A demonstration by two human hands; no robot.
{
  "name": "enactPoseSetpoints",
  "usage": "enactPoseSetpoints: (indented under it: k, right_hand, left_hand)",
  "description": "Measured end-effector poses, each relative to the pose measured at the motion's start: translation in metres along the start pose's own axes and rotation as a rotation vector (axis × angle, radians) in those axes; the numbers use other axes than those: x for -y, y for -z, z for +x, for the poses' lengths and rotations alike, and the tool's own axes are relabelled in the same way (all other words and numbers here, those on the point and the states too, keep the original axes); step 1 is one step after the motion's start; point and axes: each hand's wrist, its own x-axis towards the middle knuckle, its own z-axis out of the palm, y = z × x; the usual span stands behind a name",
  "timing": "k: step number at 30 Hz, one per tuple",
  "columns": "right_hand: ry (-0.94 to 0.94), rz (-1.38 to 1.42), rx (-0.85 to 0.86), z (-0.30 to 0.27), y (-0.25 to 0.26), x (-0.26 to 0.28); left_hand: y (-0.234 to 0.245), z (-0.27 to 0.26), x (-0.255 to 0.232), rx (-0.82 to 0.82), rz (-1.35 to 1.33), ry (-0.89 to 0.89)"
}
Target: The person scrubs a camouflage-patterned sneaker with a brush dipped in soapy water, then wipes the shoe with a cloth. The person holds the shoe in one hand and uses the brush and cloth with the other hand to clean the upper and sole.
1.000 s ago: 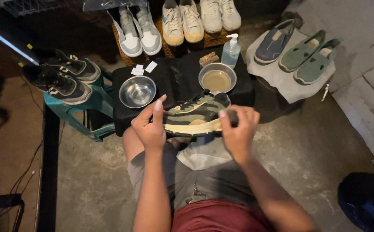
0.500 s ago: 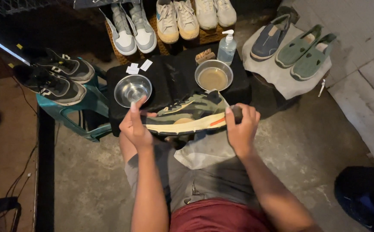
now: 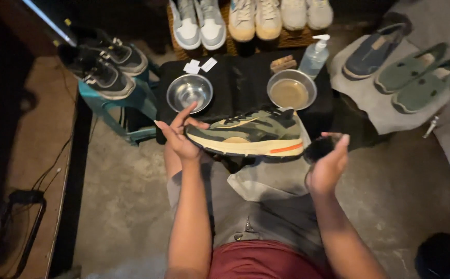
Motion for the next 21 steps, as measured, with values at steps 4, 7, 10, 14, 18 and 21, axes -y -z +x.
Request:
enactPoseSetpoints:
  k: [4, 7, 10, 14, 18, 21]
  right_hand:
    - [-0.154, 0.194, 0.006, 0.005, 0.004, -0.023]
    - [-0.180, 0.326, 0.062, -0.001, 0.002, -0.014]
    - [-0.252, 0.424, 0.055, -0.005, 0.001, -0.003]
    - [-0.267, 0.425, 0.087, -0.008, 0.001, 0.004]
    - [-0.258, 0.411, 0.091, -0.003, 0.005, -0.008]
    - [-0.252, 0.443, 0.090, -0.001, 0.006, -0.017]
  left_hand:
    - [0.011, -0.001, 0.008, 0.036, -0.076, -0.064]
    - [0.012, -0.005, 0.002, 0.062, -0.085, -0.104]
    - [0.011, -0.006, 0.001, 0.075, -0.099, -0.145]
    - [0.014, -0.005, 0.004, 0.109, -0.070, -0.186]
    - [0.010, -0.006, -0.001, 0.115, -0.053, -0.184]
    - [0.012, -0.005, -0.002, 0.128, -0.016, -0.198]
